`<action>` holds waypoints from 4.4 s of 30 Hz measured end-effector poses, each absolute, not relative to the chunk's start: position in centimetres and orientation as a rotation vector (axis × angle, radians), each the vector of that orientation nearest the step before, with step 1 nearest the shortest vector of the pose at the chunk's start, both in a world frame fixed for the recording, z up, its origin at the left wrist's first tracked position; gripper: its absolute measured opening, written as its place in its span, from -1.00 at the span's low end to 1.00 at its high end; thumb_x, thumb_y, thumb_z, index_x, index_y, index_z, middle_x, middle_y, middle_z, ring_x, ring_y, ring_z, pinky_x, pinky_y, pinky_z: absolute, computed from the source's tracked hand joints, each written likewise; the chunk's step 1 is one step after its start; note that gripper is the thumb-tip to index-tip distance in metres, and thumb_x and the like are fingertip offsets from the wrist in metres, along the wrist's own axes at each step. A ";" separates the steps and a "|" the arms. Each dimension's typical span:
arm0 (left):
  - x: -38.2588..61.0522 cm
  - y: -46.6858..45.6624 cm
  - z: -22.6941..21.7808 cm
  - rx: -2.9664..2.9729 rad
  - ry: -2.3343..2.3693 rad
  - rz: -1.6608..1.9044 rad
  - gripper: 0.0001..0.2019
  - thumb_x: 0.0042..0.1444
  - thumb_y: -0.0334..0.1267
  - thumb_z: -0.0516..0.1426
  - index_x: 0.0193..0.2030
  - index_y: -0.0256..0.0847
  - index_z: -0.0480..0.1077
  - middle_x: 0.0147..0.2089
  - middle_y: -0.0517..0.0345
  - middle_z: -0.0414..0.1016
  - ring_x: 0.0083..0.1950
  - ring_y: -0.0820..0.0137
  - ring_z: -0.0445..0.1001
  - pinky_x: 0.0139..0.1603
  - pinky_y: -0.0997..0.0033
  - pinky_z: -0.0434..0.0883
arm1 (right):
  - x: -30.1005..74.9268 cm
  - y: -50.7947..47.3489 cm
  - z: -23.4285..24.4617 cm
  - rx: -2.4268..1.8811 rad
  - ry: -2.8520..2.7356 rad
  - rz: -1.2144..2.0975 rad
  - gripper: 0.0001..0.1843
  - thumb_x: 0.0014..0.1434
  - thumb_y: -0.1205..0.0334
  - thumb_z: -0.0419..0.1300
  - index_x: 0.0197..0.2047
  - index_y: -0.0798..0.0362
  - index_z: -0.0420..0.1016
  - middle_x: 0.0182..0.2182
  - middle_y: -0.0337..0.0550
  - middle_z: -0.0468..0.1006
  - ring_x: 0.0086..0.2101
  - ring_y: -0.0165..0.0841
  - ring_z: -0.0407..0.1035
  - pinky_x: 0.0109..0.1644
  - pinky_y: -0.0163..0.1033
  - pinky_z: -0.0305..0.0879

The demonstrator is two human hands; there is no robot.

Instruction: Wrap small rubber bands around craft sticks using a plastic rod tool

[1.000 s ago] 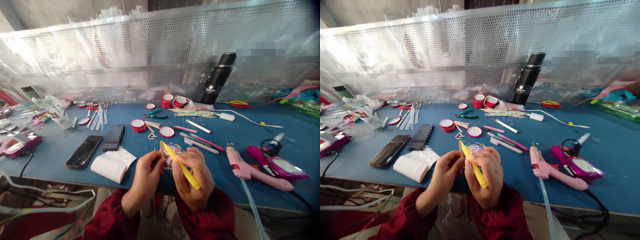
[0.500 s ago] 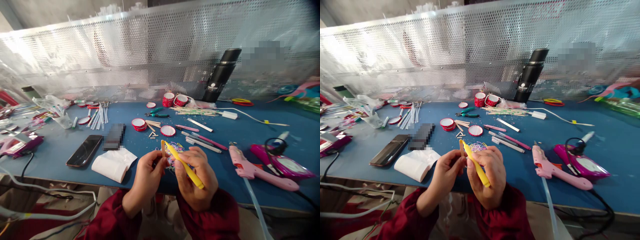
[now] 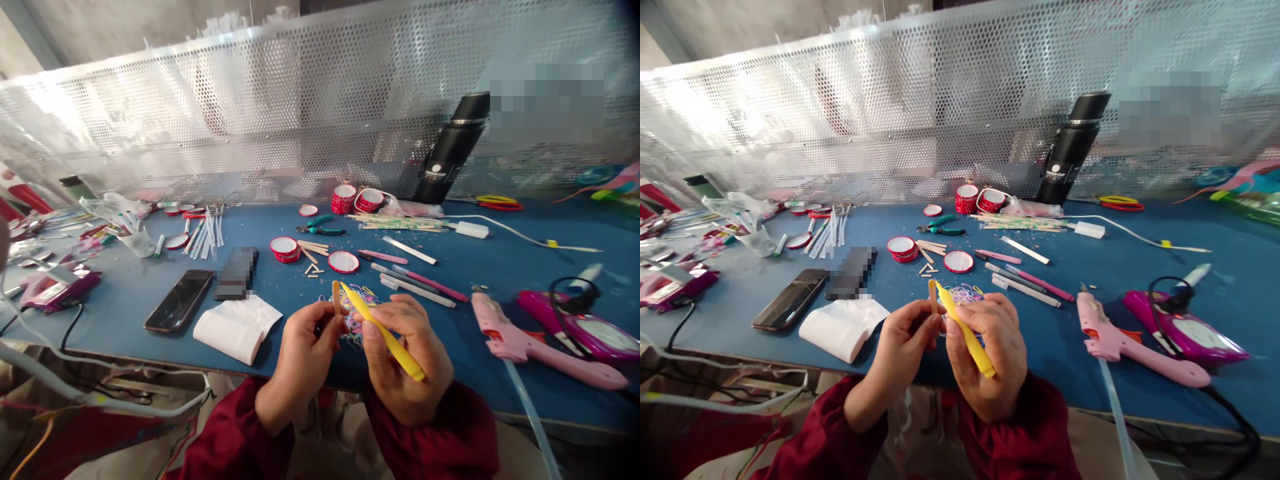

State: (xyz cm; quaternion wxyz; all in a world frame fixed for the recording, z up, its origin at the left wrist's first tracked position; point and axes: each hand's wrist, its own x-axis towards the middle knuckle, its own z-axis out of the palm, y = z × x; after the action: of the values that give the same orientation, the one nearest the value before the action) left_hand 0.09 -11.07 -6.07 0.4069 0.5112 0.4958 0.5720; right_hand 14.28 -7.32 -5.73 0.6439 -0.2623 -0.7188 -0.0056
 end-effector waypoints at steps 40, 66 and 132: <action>0.1 -11.2 -5.8 1.296 1.294 1.416 -0.80 0.30 -0.19 0.19 -0.24 -0.25 0.57 -0.38 0.15 0.51 -0.46 0.49 0.34 -0.43 0.52 0.28 | 14.1 -7.8 -5.6 -0.606 -1.635 -0.005 -0.78 0.25 0.45 0.25 -0.07 0.00 0.45 -0.31 -0.26 0.63 -0.30 -0.34 0.57 0.25 0.06 0.32; 0.1 -11.3 -5.9 1.303 1.304 1.399 -0.78 0.31 -0.17 0.19 -0.20 -0.27 0.61 -0.41 0.14 0.49 -0.47 0.48 0.32 -0.44 0.52 0.27 | 14.2 -7.9 -5.4 -0.624 -1.645 -0.031 -0.82 0.26 0.42 0.25 -0.11 -0.01 0.44 -0.34 -0.27 0.65 -0.32 -0.34 0.59 0.23 0.07 0.35; 0.0 -11.3 -6.2 1.352 1.327 1.386 -0.77 0.33 -0.18 0.17 -0.27 -0.25 0.56 -0.47 0.21 0.39 -0.47 0.49 0.29 -0.43 0.52 0.25 | 14.2 -7.8 -5.6 -0.598 -1.644 -0.043 -0.81 0.25 0.47 0.26 -0.12 0.03 0.45 -0.34 -0.26 0.61 -0.31 -0.37 0.56 0.25 0.06 0.30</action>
State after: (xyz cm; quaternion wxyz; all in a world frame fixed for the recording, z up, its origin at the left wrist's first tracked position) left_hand -0.04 -11.29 -6.19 0.3870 0.5311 0.5213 0.5445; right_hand 14.22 -7.84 -5.56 0.6411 -0.2621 -0.7211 -0.0191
